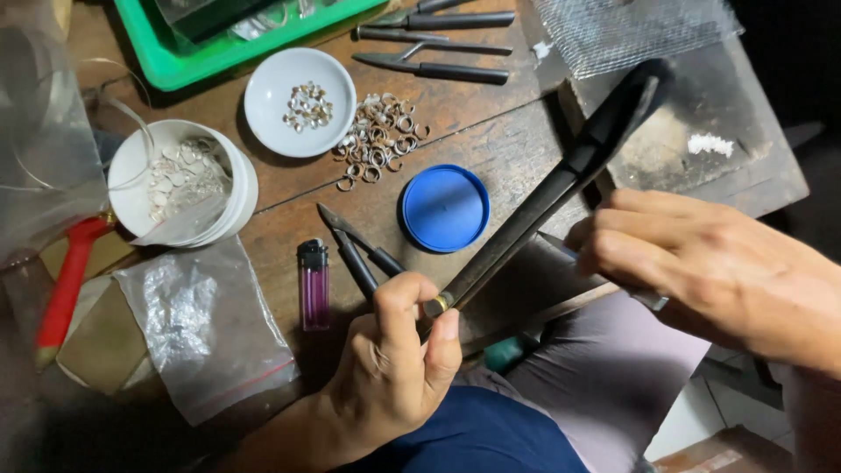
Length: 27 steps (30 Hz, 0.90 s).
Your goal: Soldering small metal jewelry components on a soldering block using a hand torch and tweezers.
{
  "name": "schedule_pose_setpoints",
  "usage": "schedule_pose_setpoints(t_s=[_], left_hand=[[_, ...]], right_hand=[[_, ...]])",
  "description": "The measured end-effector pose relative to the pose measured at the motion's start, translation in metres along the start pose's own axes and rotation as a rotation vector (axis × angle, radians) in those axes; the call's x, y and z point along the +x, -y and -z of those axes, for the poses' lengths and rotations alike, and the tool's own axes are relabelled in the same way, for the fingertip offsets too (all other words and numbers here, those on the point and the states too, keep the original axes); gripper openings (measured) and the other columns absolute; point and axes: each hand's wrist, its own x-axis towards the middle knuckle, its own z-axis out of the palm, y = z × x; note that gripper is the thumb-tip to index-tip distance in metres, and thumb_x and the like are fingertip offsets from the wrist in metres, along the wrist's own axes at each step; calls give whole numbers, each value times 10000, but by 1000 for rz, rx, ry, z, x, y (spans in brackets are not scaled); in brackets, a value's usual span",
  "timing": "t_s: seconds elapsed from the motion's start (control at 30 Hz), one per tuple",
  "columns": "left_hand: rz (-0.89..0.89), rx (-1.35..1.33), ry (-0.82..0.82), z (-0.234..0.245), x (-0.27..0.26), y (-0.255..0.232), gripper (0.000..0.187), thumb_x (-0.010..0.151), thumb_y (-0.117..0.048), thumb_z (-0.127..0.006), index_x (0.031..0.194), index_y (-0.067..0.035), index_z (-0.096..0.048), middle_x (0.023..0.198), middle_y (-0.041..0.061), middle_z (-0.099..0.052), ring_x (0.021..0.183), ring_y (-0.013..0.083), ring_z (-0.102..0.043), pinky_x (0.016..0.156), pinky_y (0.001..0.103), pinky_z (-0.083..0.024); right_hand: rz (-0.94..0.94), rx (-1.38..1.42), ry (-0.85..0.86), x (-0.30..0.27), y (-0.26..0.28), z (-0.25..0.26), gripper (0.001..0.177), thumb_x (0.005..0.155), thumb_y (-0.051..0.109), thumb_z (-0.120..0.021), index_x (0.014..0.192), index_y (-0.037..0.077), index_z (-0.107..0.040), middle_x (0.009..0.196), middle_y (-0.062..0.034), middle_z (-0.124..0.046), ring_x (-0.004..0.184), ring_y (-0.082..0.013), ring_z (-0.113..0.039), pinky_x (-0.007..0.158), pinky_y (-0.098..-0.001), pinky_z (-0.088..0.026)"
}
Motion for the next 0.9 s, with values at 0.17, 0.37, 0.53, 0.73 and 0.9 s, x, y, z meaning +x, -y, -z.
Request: schedule_pose_setpoints(t_s=[0.17,0.37,0.53,0.73,0.9], left_hand=[[82,-55,31,-1,-4,4,253,1016,-229,-479,1161,-22,-459,631,56,-605,479,264,-671,459,379,-493],[455,83,-41,-22,-4,0,253,950,-460,-474,1091,-258,-529,560,-56,-719,476,276,-747,427,412,-498],[464,35,-76,-19,-2,1,187,957,-406,-499,1063,-256,-535,595,-90,-752,500,242,-780,464,380,-540],[300,-6,-7,-9,-1,2,259,978,-379,-475,1125,-167,-502,573,8,-704,484,339,-734,422,441,-480],[76,-119,18,5,6,-7,195,1034,-204,-442,1097,-20,-449,614,57,-545,448,257,-632,428,378,-419]], right_hand=[[-68,-94,143,62,35,43,157,1047,71,-429,915,120,-500,813,-22,-581,756,-224,-552,655,-379,-467],[-41,-71,142,77,49,55,207,1016,8,-423,832,103,-424,713,-82,-561,748,-296,-518,649,-404,-435],[-109,-63,36,72,44,42,304,1114,79,-406,810,78,-415,646,-85,-500,665,-298,-480,624,-429,-412],[-203,240,-219,27,43,18,123,987,10,-418,896,75,-468,817,-91,-535,697,-286,-506,658,-396,-423],[-368,230,-860,-3,47,-22,113,920,-129,-705,909,-81,-603,982,-234,-711,908,-315,-748,827,-354,-619]])
